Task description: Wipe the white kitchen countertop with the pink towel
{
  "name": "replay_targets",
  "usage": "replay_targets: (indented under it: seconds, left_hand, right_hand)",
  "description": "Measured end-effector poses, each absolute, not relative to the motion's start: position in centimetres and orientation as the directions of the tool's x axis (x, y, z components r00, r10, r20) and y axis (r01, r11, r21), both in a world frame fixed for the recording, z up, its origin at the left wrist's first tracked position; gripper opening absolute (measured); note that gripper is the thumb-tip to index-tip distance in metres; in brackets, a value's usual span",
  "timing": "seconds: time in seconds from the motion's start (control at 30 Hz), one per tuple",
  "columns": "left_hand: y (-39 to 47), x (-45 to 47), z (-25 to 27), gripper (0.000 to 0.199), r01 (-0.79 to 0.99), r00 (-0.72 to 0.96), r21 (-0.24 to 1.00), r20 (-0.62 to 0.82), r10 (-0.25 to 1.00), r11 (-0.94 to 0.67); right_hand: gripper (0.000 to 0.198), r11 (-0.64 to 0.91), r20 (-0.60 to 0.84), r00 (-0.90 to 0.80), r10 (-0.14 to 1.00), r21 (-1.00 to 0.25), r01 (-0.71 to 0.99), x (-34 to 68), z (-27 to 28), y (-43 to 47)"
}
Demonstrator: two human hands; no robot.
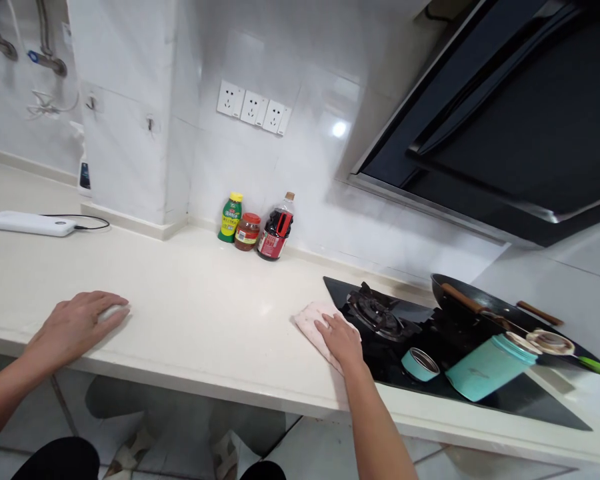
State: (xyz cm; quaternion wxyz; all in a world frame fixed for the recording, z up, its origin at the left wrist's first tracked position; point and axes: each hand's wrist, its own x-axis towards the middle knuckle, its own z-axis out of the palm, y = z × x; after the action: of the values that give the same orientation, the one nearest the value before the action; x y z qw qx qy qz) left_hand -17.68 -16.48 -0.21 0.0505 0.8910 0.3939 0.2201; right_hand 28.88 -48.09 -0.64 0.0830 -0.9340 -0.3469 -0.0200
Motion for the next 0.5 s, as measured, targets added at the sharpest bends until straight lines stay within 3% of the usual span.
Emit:
replay_targets:
  seconds: [0.1, 0.3, 0.5]
  left_hand:
    - [-16.2, -17.8, -0.3, 0.049, 0.672, 0.595, 0.281, 0.348, 0.725, -0.686]
    - [-15.5, -17.9, -1.2, 0.046, 0.671, 0.589, 0.292, 0.348, 0.729, -0.682]
    - [-14.7, -17.8, -2.3, 0.047, 0.654, 0.589, 0.265, 0.410, 0.697, -0.709]
  right_hand:
    - [0.074, -0.779, 0.062, 0.789, 0.612, -0.124, 0.614, 26.6, -0.4, -47.6]
    - [0.085, -0.648, -0.056, 0.646, 0.761, -0.101, 0.755, 20.6, -0.4, -55.5]
    - [0.073, -0.653, 0.101, 0.652, 0.751, -0.025, 0.757, 20.8, -2.9, -60.0]
